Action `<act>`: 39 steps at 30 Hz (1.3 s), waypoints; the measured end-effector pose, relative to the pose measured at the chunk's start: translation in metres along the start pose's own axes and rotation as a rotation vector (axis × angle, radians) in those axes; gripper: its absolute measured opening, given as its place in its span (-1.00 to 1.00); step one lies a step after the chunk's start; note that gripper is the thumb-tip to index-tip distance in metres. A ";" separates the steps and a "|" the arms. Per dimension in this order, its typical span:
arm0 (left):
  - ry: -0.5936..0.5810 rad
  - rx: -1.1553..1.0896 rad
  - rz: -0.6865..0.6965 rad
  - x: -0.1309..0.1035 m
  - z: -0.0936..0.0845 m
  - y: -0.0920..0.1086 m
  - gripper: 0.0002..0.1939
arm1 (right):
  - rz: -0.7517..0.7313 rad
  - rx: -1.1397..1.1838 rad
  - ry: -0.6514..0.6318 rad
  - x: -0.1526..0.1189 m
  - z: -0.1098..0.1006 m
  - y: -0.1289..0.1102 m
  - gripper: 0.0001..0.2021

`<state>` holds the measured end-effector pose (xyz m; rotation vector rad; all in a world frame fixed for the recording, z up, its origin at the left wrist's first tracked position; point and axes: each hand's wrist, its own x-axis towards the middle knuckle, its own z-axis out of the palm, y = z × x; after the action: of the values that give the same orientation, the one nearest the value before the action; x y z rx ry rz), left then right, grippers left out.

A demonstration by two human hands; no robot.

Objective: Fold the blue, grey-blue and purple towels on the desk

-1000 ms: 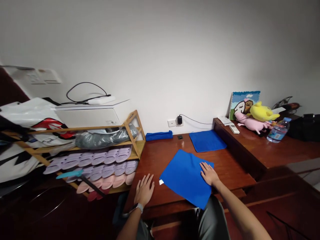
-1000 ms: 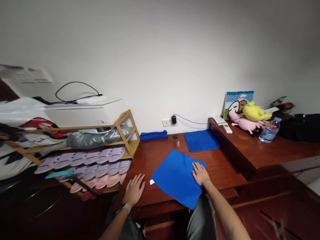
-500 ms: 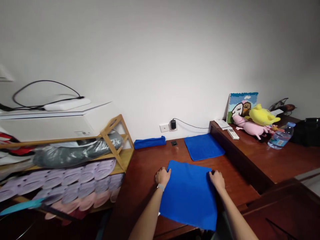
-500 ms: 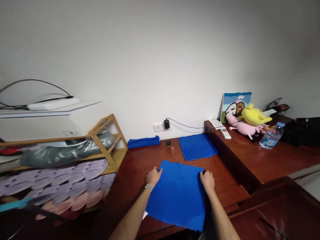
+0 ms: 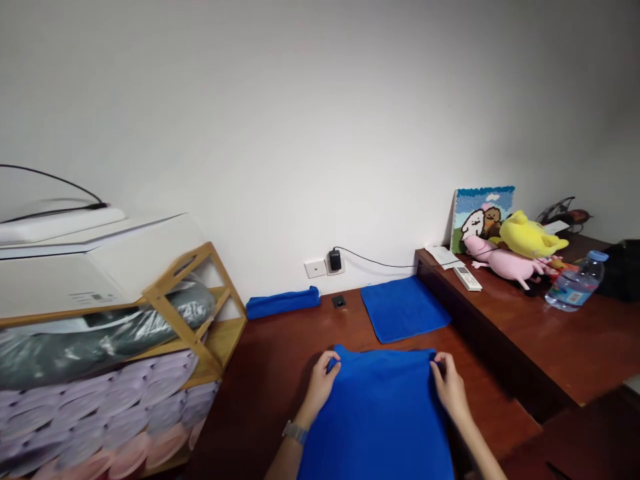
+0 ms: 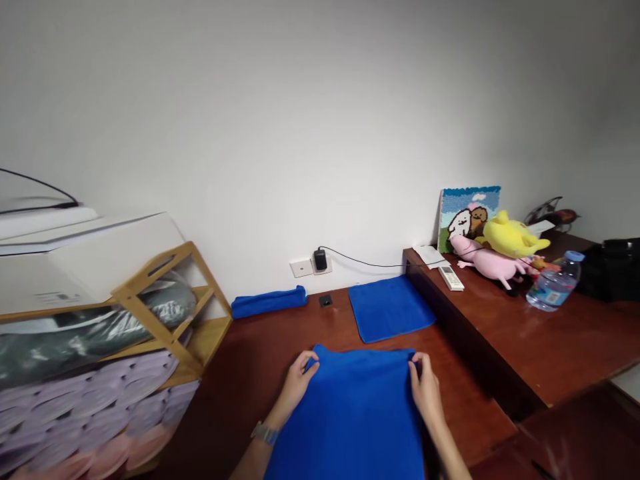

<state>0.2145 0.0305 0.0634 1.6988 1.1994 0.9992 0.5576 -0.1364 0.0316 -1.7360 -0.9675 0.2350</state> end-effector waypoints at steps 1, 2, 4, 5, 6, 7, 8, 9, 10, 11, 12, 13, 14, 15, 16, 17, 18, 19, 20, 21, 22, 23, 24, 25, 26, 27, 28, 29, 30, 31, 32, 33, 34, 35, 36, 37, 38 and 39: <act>-0.014 -0.042 0.051 0.002 0.004 0.003 -0.68 | -0.053 -0.016 0.008 0.012 -0.006 0.001 -0.69; -0.025 -0.079 0.103 0.007 0.009 0.007 -0.68 | -0.108 -0.036 0.015 0.030 -0.012 0.001 -0.70; -0.027 -0.131 0.202 0.033 0.026 0.023 -0.67 | -0.201 -0.077 0.034 0.083 -0.019 -0.010 -0.70; -0.027 -0.145 0.241 0.052 0.036 0.033 -0.65 | -0.226 -0.095 0.040 0.115 -0.018 -0.019 -0.69; -0.029 -0.146 0.266 0.075 0.047 0.044 -0.64 | -0.224 -0.120 0.049 0.149 -0.016 -0.031 -0.68; -0.040 -0.143 0.277 0.100 0.059 0.055 -0.61 | -0.204 -0.154 0.062 0.182 -0.010 -0.043 -0.67; -0.058 -0.127 0.270 0.124 0.070 0.064 -0.57 | -0.203 -0.171 0.076 0.211 -0.003 -0.055 -0.66; -0.059 -0.097 0.254 0.145 0.080 0.071 -0.52 | -0.197 -0.182 0.090 0.234 0.005 -0.065 -0.64; -0.044 -0.066 0.233 0.162 0.088 0.075 -0.48 | -0.195 -0.194 0.101 0.251 0.015 -0.072 -0.61; -0.023 -0.038 0.210 0.174 0.095 0.074 -0.46 | -0.204 -0.209 0.105 0.259 0.024 -0.076 -0.59; 0.002 -0.021 0.186 0.179 0.099 0.069 -0.45 | -0.223 -0.232 0.102 0.259 0.032 -0.074 -0.57; 0.019 -0.004 0.170 0.179 0.100 0.060 -0.45 | -0.250 -0.261 0.090 0.251 0.038 -0.068 -0.56; 0.016 0.029 0.166 0.172 0.098 0.047 -0.46 | -0.281 -0.295 0.075 0.236 0.042 -0.057 -0.56; 0.003 0.082 0.173 0.161 0.092 0.030 -0.48 | -0.306 -0.332 0.060 0.216 0.044 -0.043 -0.56; -0.018 0.175 0.196 0.147 0.083 0.010 -0.50 | -0.318 -0.365 0.045 0.192 0.044 -0.027 -0.57; -0.041 0.303 0.230 0.131 0.069 -0.012 -0.52 | -0.304 -0.394 0.046 0.165 0.041 -0.009 -0.57; -0.033 0.428 0.257 0.114 0.050 -0.034 -0.54 | -0.280 -0.419 0.049 0.136 0.036 0.009 -0.57; -0.017 0.535 0.273 0.097 0.027 -0.056 -0.55 | -0.256 -0.438 0.050 0.108 0.030 0.025 -0.56; 0.011 0.634 0.274 0.081 0.000 -0.076 -0.54 | -0.233 -0.455 0.047 0.082 0.023 0.039 -0.55; 0.039 0.727 0.263 0.066 -0.030 -0.095 -0.52 | -0.217 -0.464 0.049 0.058 0.016 0.051 -0.54; 0.073 0.807 0.240 0.052 -0.062 -0.110 -0.49 | -0.209 -0.466 0.051 0.038 0.010 0.059 -0.54; 0.110 0.877 0.208 0.039 -0.094 -0.123 -0.46 | -0.206 -0.462 0.060 0.021 0.006 0.063 -0.55; 0.150 0.936 0.168 0.026 -0.124 -0.131 -0.42 | -0.212 -0.450 0.074 0.008 0.004 0.064 -0.57; 0.176 0.977 0.136 0.014 -0.150 -0.135 -0.40 | -0.224 -0.426 0.084 -0.001 0.006 0.060 -0.60; 0.188 1.002 0.116 0.004 -0.170 -0.137 -0.39 | -0.240 -0.389 0.080 -0.007 0.012 0.052 -0.63; 0.191 1.014 0.107 -0.005 -0.185 -0.136 -0.39 | -0.258 -0.340 0.055 -0.011 0.022 0.040 -0.65; 0.192 1.019 0.109 -0.012 -0.195 -0.133 -0.40 | -0.272 -0.281 0.007 -0.014 0.036 0.024 -0.67; 0.195 1.022 0.115 -0.017 -0.199 -0.129 -0.42 | -0.281 -0.217 -0.061 -0.015 0.054 0.005 -0.67; 0.204 1.026 0.122 -0.019 -0.199 -0.125 -0.43 | -0.284 -0.151 -0.140 -0.016 0.075 -0.016 -0.65; 0.219 1.033 0.126 -0.021 -0.197 -0.122 -0.45 | -0.283 -0.089 -0.219 -0.015 0.099 -0.038 -0.64; 0.235 1.039 0.128 -0.021 -0.193 -0.119 -0.46 | -0.279 -0.034 -0.291 -0.013 0.125 -0.061 -0.62; 0.245 1.041 0.128 -0.021 -0.189 -0.116 -0.47 | -0.271 0.008 -0.354 -0.009 0.152 -0.083 -0.62; 0.250 1.039 0.129 -0.022 -0.186 -0.115 -0.48 | -0.262 0.038 -0.408 -0.003 0.180 -0.105 -0.63; 0.253 1.036 0.128 -0.023 -0.184 -0.114 -0.49 | -0.241 0.048 -0.450 0.006 0.208 -0.126 -0.66; 0.256 1.032 0.127 -0.023 -0.183 -0.114 -0.50 | -0.208 0.044 -0.469 0.018 0.236 -0.145 -0.69; 0.257 1.027 0.126 -0.025 -0.183 -0.115 -0.50 | -0.193 0.039 -0.470 0.031 0.263 -0.163 -0.70; 0.258 1.022 0.125 -0.026 -0.183 -0.116 -0.51 | -0.185 0.034 -0.465 0.046 0.288 -0.178 -0.71; 0.258 1.013 0.123 -0.027 -0.183 -0.117 -0.51 | -0.180 0.024 -0.457 0.062 0.313 -0.192 -0.72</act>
<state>0.0025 0.0615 0.0173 2.4687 1.9978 0.7143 0.3213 0.1449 0.0923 -1.5913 -1.4365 0.5394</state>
